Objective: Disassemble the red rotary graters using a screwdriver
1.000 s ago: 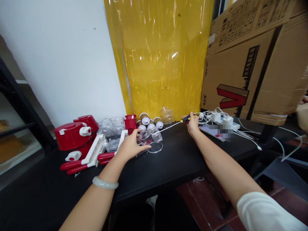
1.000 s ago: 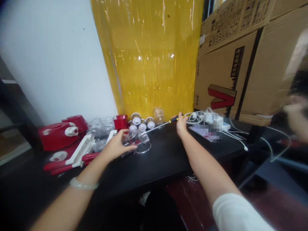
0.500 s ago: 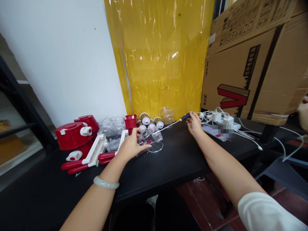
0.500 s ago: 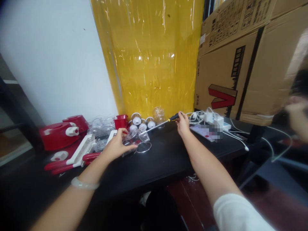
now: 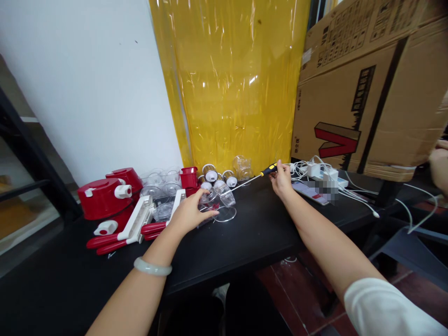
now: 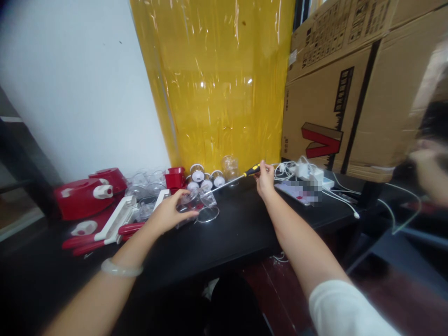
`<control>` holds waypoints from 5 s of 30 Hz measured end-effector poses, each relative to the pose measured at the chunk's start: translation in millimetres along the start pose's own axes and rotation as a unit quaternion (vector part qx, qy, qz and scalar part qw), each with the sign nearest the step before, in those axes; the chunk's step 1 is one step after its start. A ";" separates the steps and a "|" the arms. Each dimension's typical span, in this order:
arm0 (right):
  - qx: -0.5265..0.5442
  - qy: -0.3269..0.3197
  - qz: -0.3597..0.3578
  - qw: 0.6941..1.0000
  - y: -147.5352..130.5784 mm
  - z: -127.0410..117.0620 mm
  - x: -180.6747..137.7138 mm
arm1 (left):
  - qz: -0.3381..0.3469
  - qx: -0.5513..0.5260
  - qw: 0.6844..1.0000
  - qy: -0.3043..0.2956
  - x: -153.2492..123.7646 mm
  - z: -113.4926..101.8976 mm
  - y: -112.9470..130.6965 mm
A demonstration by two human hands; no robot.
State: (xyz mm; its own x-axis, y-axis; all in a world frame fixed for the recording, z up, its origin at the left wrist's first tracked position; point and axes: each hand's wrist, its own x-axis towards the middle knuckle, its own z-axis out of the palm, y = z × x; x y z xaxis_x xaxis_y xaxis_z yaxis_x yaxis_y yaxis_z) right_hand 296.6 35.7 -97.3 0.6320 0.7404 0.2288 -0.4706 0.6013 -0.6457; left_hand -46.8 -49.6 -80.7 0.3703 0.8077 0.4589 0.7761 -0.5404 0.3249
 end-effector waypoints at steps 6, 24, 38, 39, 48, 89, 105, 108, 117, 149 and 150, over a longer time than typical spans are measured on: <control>0.021 0.005 0.026 0.999 -1.3 -3.4 6.5 | 0.001 -0.002 1.000 -0.007 0.9 -0.7 -0.3; 0.092 -0.029 0.048 0.994 -3.0 -3.0 7.2 | -0.007 -0.014 1.000 -0.005 0.4 -1.6 1.3; 0.083 -0.034 0.026 0.996 -0.1 0.4 6.1 | -0.004 -0.006 1.000 -0.002 0.3 -1.4 1.3; 0.083 -0.034 0.028 0.996 0.2 0.3 6.3 | -0.004 -0.005 1.000 -0.002 0.1 -1.4 1.2; 0.088 -0.041 0.061 0.993 -1.1 -1.4 7.4 | -0.009 -0.012 1.000 -0.004 -0.6 -3.3 4.5; 0.047 0.029 0.010 0.998 2.6 -2.1 6.8 | -0.008 -0.004 1.000 -0.006 -1.0 -2.5 3.8; 0.000 0.034 0.030 0.999 0.0 -7.8 8.8 | -0.010 0.002 1.000 -0.006 -0.6 -1.5 2.5; -0.003 0.028 0.023 0.999 1.2 -9.2 11.2 | -0.008 0.000 1.000 -0.003 -0.8 -0.7 1.5; -0.030 0.024 -0.014 0.999 6.1 -8.8 13.2 | -0.008 -0.005 1.000 0.000 -1.1 -1.8 3.4; 0.044 0.012 -0.002 0.999 6.2 -7.7 13.5 | -0.008 -0.002 1.000 -0.007 -1.0 -2.8 4.3; 0.045 0.007 -0.003 0.999 5.9 -7.8 13.2 | -0.009 -0.002 1.000 -0.007 -0.9 -2.8 4.4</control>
State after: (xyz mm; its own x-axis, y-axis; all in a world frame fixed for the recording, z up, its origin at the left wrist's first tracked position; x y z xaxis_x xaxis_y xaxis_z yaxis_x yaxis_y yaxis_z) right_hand 307.0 46.7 -103.8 0.6431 0.7331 0.2213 -0.5202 0.6303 -0.5763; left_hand -45.1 -53.4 -77.3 0.3631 0.8205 0.4416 0.7803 -0.5268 0.3372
